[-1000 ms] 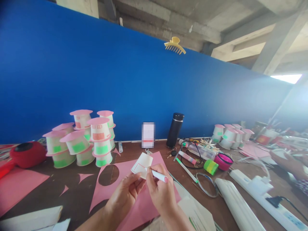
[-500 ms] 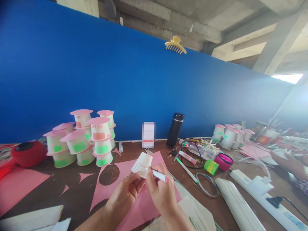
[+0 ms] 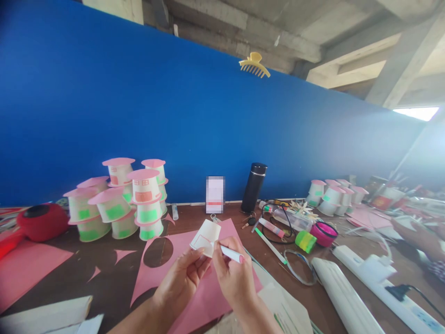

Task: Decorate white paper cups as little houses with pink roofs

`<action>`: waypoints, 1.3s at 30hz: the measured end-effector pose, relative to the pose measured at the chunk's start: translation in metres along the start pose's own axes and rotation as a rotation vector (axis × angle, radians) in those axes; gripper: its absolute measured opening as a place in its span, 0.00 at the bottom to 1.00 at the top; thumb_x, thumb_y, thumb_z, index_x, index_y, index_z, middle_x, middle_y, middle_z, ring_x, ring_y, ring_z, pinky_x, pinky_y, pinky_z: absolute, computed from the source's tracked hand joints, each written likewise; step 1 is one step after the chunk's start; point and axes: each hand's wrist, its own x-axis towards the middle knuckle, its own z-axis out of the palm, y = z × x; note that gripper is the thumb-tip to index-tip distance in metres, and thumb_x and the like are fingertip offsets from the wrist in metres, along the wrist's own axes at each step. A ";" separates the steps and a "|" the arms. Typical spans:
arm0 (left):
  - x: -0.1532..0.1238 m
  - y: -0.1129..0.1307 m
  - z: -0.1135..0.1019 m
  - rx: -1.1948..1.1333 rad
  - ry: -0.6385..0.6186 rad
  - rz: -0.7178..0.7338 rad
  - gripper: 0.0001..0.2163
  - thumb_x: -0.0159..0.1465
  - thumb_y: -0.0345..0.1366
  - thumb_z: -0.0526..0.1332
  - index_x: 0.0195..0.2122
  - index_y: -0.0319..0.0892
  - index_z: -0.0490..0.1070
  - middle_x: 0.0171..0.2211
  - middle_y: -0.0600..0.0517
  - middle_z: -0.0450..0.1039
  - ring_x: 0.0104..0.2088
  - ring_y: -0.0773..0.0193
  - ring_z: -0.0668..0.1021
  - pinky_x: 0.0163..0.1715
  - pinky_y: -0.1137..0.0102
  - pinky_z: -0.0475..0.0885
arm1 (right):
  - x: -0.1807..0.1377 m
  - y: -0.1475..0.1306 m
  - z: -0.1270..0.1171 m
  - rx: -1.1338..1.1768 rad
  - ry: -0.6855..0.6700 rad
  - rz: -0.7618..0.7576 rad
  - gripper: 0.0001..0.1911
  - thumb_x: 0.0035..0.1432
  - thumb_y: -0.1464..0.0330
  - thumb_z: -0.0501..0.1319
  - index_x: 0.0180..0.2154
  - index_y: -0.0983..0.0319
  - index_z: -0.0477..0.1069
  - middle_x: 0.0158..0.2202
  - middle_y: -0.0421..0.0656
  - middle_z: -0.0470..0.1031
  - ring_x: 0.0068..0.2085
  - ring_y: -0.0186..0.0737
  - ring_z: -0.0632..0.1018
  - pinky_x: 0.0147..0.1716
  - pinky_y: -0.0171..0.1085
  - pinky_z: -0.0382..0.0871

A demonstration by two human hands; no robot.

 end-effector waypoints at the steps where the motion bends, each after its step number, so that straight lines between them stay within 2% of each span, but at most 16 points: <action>1: 0.000 0.000 0.000 -0.001 -0.005 0.001 0.11 0.57 0.21 0.63 0.42 0.35 0.74 0.35 0.45 0.81 0.35 0.62 0.82 0.41 0.70 0.78 | 0.000 0.000 0.000 0.001 0.000 -0.001 0.11 0.65 0.61 0.55 0.31 0.59 0.68 0.20 0.37 0.72 0.20 0.34 0.74 0.21 0.29 0.67; 24: 0.001 -0.001 -0.001 -0.006 -0.023 0.005 0.12 0.55 0.22 0.67 0.40 0.37 0.75 0.34 0.46 0.81 0.37 0.61 0.83 0.43 0.70 0.77 | -0.002 0.001 0.002 0.003 -0.018 -0.007 0.12 0.65 0.61 0.55 0.30 0.59 0.66 0.22 0.38 0.71 0.22 0.34 0.74 0.21 0.29 0.66; 32: 0.003 -0.001 -0.003 -0.010 -0.035 0.007 0.11 0.55 0.23 0.67 0.39 0.37 0.75 0.33 0.47 0.81 0.38 0.61 0.82 0.44 0.70 0.76 | -0.003 -0.002 0.003 -0.026 -0.018 -0.031 0.12 0.65 0.61 0.54 0.30 0.59 0.66 0.19 0.36 0.68 0.19 0.32 0.70 0.18 0.28 0.63; 39: 0.003 -0.001 -0.004 0.004 -0.070 0.008 0.11 0.56 0.24 0.67 0.40 0.37 0.75 0.37 0.45 0.81 0.39 0.63 0.82 0.45 0.70 0.76 | -0.002 -0.003 0.003 -0.027 -0.028 -0.019 0.13 0.65 0.61 0.54 0.29 0.59 0.66 0.17 0.35 0.66 0.17 0.32 0.68 0.17 0.28 0.61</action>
